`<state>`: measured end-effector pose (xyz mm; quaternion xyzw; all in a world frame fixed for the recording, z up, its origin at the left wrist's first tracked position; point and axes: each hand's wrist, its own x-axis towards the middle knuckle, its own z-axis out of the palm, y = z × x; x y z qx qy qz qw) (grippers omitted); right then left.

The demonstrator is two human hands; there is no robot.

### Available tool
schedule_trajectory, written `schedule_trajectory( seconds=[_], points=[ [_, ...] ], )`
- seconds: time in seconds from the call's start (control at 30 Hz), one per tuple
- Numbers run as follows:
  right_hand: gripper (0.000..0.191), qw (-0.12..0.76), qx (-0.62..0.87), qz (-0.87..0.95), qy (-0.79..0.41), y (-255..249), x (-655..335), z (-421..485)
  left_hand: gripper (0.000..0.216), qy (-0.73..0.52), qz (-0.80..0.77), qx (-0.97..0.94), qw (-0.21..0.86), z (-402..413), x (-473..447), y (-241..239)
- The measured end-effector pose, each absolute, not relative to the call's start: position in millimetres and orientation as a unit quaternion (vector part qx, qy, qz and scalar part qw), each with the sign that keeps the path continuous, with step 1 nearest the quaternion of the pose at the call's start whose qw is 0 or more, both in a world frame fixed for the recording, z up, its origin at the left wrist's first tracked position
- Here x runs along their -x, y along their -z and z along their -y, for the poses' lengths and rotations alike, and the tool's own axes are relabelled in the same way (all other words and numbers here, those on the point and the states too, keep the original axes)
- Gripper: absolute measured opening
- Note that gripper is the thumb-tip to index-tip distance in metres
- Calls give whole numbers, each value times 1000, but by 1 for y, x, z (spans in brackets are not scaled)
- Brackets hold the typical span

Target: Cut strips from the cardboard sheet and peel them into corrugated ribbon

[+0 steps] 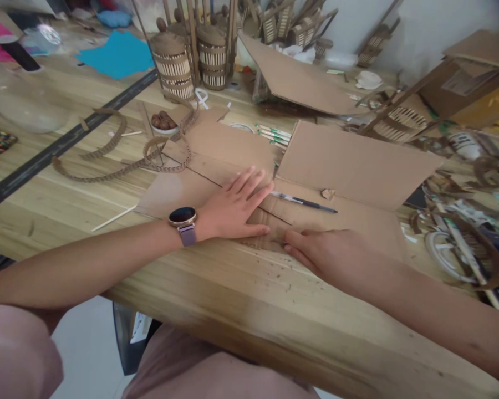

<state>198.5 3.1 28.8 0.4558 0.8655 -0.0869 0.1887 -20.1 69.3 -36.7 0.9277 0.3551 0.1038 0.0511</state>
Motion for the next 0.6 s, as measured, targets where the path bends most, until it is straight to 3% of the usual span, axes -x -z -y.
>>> schedule_trajectory(
  seconds=[0.43,0.6],
  points=[
    [13,194,-434,-878,59,-29,-199,-3,91,-116,-351,-928,50,-69,20,38],
    [19,257,-431,-865,27,-35,-191,-6,91,-122,-345,-930,47,-69,21,39]
  ],
)
